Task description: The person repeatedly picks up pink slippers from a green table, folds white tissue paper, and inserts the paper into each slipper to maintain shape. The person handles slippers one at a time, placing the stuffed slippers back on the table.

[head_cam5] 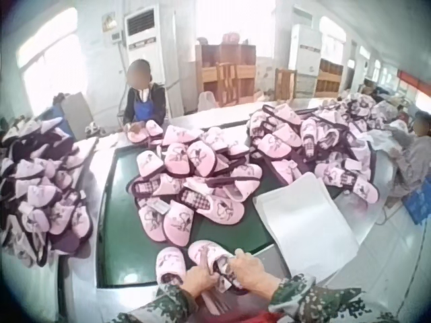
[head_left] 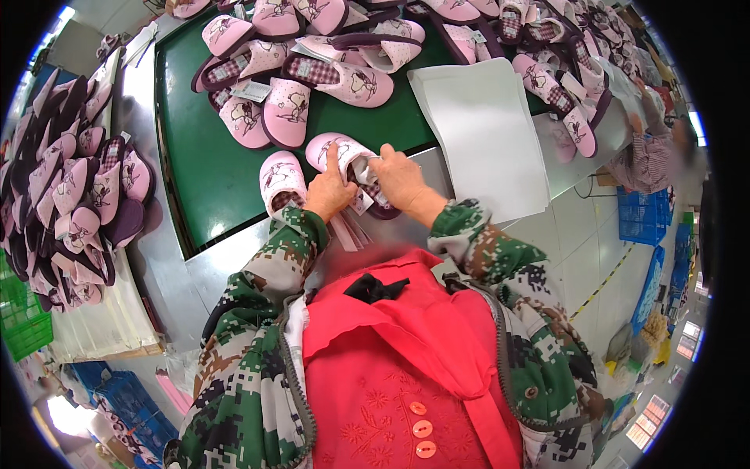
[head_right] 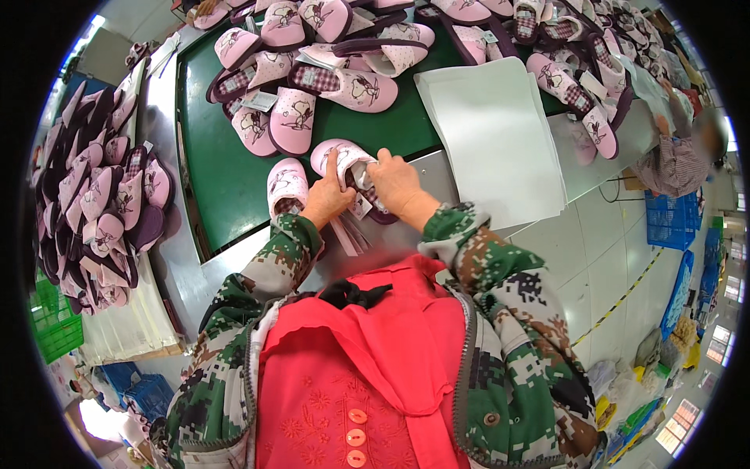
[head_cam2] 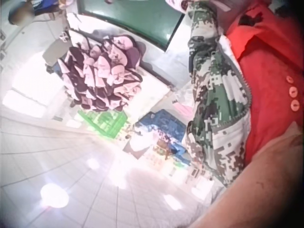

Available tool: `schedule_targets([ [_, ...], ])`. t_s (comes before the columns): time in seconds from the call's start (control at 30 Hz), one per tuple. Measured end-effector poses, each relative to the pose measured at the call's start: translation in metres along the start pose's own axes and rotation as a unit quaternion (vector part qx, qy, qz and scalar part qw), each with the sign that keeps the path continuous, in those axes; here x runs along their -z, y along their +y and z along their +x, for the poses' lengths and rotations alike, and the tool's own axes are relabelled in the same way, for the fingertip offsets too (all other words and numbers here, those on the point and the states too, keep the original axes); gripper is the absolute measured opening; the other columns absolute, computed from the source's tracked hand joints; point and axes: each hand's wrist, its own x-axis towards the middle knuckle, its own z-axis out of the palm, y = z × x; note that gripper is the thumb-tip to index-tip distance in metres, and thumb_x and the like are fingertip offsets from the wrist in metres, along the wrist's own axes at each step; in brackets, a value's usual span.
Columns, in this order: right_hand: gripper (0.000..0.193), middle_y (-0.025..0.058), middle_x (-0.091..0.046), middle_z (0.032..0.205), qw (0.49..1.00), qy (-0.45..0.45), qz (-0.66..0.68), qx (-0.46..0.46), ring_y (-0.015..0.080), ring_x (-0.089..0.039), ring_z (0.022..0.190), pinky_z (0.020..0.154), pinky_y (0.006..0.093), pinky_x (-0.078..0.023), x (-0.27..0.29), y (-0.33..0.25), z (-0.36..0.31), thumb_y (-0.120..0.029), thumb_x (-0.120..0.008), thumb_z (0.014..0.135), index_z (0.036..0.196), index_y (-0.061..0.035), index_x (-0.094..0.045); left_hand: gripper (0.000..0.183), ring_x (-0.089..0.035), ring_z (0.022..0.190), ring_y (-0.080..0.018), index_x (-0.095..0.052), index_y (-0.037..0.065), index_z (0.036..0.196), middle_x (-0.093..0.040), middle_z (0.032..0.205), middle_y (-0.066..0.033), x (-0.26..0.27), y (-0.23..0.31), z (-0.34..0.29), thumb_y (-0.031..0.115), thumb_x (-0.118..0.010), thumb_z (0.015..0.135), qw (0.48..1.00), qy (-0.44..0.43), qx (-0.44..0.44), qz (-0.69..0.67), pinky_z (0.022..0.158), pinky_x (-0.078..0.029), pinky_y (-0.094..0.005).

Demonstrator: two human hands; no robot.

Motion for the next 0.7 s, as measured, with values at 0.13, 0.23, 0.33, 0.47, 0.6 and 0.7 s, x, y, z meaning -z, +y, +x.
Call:
schedule_targets([
  [0.13, 0.034, 0.024, -0.047, 0.115, 0.982, 0.129, 0.141, 0.014, 0.0385, -0.055, 0.091, 0.082, 0.0446, -0.047, -0.003, -0.023, -0.026, -0.005, -0.048, 0.079, 0.113, -0.0033, -0.051, 0.091, -0.06, 0.074, -0.045, -0.007, 0.007, 0.14, -0.06, 0.079, -0.03, -0.001, -0.011, 0.004, 0.017, -0.059, 0.067, 0.999, 0.017, -0.011, -0.037, 0.07, -0.048, -0.0485],
  [0.23, 0.045, 0.0277, -0.041, 0.125, 0.971, 0.195, 0.112, 0.075, 0.0412, -0.051, 0.102, 0.091, 0.044, -0.041, 0.013, -0.033, -0.063, -0.002, -0.047, 0.078, 0.122, 0.002, -0.043, 0.091, -0.06, 0.074, -0.0444, -0.006, 0.006, 0.14, -0.061, 0.078, -0.0296, -0.002, -0.017, 0.005, 0.016, -0.06, 0.067, 0.999, 0.014, -0.004, -0.03, 0.07, -0.048, -0.048],
  [0.33, 0.046, 0.0268, -0.042, 0.124, 0.977, 0.099, 0.164, 0.088, 0.0409, -0.046, 0.11, 0.095, 0.0422, -0.039, -0.025, -0.032, -0.075, 0.001, -0.048, 0.076, 0.122, 0.006, -0.042, 0.09, -0.06, 0.074, -0.0445, -0.006, 0.008, 0.141, -0.06, 0.077, -0.0299, 0.0, -0.018, 0.005, 0.015, -0.059, 0.068, 0.999, 0.006, -0.028, -0.03, 0.07, -0.048, -0.048],
  [0.47, 0.045, 0.0228, -0.046, 0.122, 0.959, 0.012, 0.275, 0.068, 0.0373, -0.044, 0.114, 0.093, 0.0404, -0.04, -0.034, -0.039, -0.032, 0.004, -0.046, 0.074, 0.119, 0.0029, -0.045, 0.09, -0.06, 0.073, -0.0451, -0.005, 0.011, 0.141, -0.06, 0.077, -0.0305, 0.01, -0.03, 0.007, 0.013, -0.058, 0.068, 0.996, -0.037, -0.066, -0.038, 0.07, -0.047, -0.0493],
  [0.6, 0.035, 0.0237, -0.052, 0.111, 0.959, -0.091, 0.253, 0.087, 0.0403, -0.051, 0.1, 0.082, 0.0444, -0.044, -0.033, -0.044, 0.019, 0.004, -0.047, 0.072, 0.107, 0.004, -0.05, 0.091, -0.059, 0.071, -0.0462, -0.003, 0.011, 0.141, -0.059, 0.075, -0.0317, 0.017, -0.048, 0.006, 0.011, -0.057, 0.068, 0.993, -0.05, -0.101, -0.021, 0.068, -0.046, -0.0513],
  [0.7, 0.023, 0.0252, -0.06, 0.093, 0.969, -0.137, 0.195, 0.065, 0.0397, -0.058, 0.085, 0.076, 0.0461, -0.047, -0.062, -0.055, 0.033, -0.005, -0.055, 0.071, 0.093, 0.0018, -0.059, 0.091, -0.058, 0.07, -0.047, -0.001, 0.01, 0.141, -0.058, 0.073, -0.0316, 0.021, -0.056, 0.008, 0.009, -0.056, 0.068, 0.992, -0.057, -0.109, -0.023, 0.067, -0.046, -0.0523],
])
